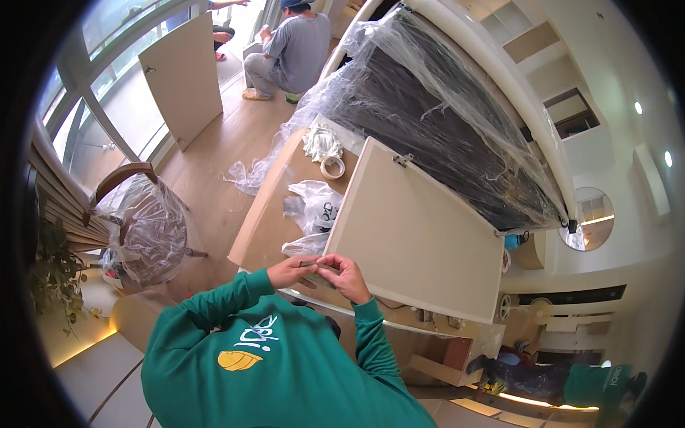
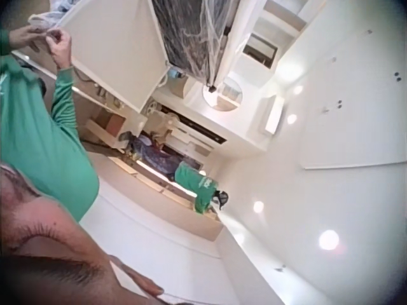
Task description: The person takes an item and a cord from an upper cabinet, carries a door panel to a workspace, and applies adhesive tape to its hinge.
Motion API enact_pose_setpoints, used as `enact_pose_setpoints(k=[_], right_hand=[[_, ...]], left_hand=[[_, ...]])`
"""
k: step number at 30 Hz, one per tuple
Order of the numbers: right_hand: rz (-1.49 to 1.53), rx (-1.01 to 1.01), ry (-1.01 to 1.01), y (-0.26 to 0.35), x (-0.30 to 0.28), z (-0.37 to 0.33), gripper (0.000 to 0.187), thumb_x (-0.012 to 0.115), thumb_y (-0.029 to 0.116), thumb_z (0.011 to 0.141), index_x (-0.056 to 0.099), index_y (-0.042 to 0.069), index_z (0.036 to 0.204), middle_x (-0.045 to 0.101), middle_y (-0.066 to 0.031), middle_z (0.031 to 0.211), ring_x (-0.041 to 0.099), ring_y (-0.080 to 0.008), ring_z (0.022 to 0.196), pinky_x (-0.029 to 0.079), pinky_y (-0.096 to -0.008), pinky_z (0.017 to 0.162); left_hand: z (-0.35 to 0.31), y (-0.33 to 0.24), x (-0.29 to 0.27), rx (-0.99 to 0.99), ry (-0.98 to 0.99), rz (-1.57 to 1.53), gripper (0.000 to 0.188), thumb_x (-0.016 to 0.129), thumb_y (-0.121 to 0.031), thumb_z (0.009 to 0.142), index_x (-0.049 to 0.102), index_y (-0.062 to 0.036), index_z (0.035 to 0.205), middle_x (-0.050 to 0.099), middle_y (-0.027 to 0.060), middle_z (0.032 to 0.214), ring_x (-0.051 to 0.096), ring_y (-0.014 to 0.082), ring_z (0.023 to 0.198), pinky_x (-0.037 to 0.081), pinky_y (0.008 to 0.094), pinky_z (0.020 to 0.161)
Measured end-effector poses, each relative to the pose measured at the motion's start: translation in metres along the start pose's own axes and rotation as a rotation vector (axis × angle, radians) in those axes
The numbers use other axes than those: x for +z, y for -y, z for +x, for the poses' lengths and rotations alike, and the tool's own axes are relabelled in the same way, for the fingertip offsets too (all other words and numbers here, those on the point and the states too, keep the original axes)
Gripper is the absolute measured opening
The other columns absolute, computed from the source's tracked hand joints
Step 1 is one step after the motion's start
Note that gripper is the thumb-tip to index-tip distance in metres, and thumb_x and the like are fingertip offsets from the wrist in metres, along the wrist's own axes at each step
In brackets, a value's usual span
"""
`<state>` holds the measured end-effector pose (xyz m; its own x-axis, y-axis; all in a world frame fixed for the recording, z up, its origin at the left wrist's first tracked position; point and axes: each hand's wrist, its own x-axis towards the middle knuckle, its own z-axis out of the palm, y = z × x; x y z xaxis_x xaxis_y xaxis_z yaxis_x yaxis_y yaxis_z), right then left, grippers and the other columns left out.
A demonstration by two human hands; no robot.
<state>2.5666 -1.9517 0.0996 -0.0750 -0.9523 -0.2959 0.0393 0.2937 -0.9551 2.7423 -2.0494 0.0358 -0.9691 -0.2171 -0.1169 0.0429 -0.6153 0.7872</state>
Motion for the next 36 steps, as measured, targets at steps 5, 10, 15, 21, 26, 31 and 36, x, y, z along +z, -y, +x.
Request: enact_pose_setpoints(k=[5, 10, 15, 21, 26, 31, 36], right_hand=[[0.172, -0.048, -0.264, -0.006, 0.002, -0.023, 0.024, 0.069, -0.001, 0.087, 0.062, 0.001, 0.110, 0.065, -0.0025, 0.098, 0.060, -0.0088, 0.086, 0.051, -0.0236, 0.077], [0.213, -0.034, -0.336, -0.019, -0.001, -0.049, 0.022, 0.072, -0.001, 0.085, 0.067, 0.002, 0.106, 0.066, -0.0010, 0.087, 0.060, -0.0075, 0.077, 0.051, -0.0235, 0.074], [0.236, 0.032, -0.156, 0.001, 0.009, -0.065, 0.021, 0.073, -0.002, 0.084, 0.068, 0.002, 0.105, 0.067, 0.0000, 0.087, 0.061, -0.0057, 0.076, 0.050, -0.0228, 0.071], [0.471, -0.054, -0.373, -0.036, 0.025, -0.068, 0.021, 0.071, 0.006, 0.089, 0.066, 0.003, 0.110, 0.066, 0.0034, 0.085, 0.059, -0.0028, 0.076, 0.048, -0.0197, 0.067], [0.503, -0.215, -0.400, -0.027, 0.056, -0.049, 0.036, 0.065, 0.012, 0.094, 0.057, -0.001, 0.127, 0.065, -0.0062, 0.111, 0.062, -0.0121, 0.096, 0.049, -0.0258, 0.086], [-0.193, -0.372, -0.446, -0.017, 0.108, -0.041, 0.081, 0.070, 0.027, 0.089, 0.027, -0.005, 0.150, 0.045, -0.0216, 0.145, 0.050, -0.0285, 0.127, 0.041, -0.0368, 0.104], [-0.328, -0.436, -0.756, -0.016, 0.148, -0.010, 0.101, 0.074, 0.035, 0.083, 0.014, -0.005, 0.153, 0.021, -0.0276, 0.156, 0.030, -0.0398, 0.142, 0.032, -0.0429, 0.112]], left_hand=[[-0.007, -0.006, 0.003, 0.030, -0.049, 0.016, 0.044, 0.048, -0.030, 0.104, 0.050, 0.0005, 0.136, 0.059, 0.0107, 0.125, 0.061, 0.0206, 0.114, 0.059, 0.0346, 0.085], [-0.016, -0.017, 0.023, -0.068, -0.007, -0.055, 0.039, 0.056, -0.029, 0.100, 0.057, 0.0002, 0.126, 0.063, 0.0109, 0.119, 0.063, 0.0200, 0.109, 0.058, 0.0357, 0.086], [-0.030, -0.042, 0.026, -0.276, 0.152, -0.311, 0.035, 0.055, -0.030, 0.101, 0.057, -0.0041, 0.123, 0.065, 0.0093, 0.114, 0.066, 0.0196, 0.104, 0.057, 0.0344, 0.085], [-0.031, -0.025, 0.023, -0.291, -0.035, -0.208, 0.026, 0.056, -0.027, 0.101, 0.063, -0.0039, 0.110, 0.069, 0.0068, 0.101, 0.070, 0.0200, 0.094, 0.057, 0.0325, 0.078], [-0.051, 0.012, 0.041, -0.111, -0.358, -0.442, 0.020, 0.060, -0.025, 0.099, 0.065, -0.0081, 0.107, 0.068, -0.0003, 0.095, 0.064, 0.0107, 0.087, 0.052, 0.0301, 0.080], [-0.054, -0.002, 0.019, -0.282, -0.277, -0.697, 0.031, 0.051, -0.037, 0.102, 0.063, -0.0094, 0.111, 0.065, 0.0009, 0.091, 0.062, 0.0146, 0.084, 0.051, 0.0309, 0.080], [-0.045, -0.018, 0.001, -0.550, -0.009, -0.746, 0.038, 0.049, -0.042, 0.102, 0.065, -0.0078, 0.110, 0.069, 0.0052, 0.099, 0.065, 0.0179, 0.089, 0.054, 0.0331, 0.083]])
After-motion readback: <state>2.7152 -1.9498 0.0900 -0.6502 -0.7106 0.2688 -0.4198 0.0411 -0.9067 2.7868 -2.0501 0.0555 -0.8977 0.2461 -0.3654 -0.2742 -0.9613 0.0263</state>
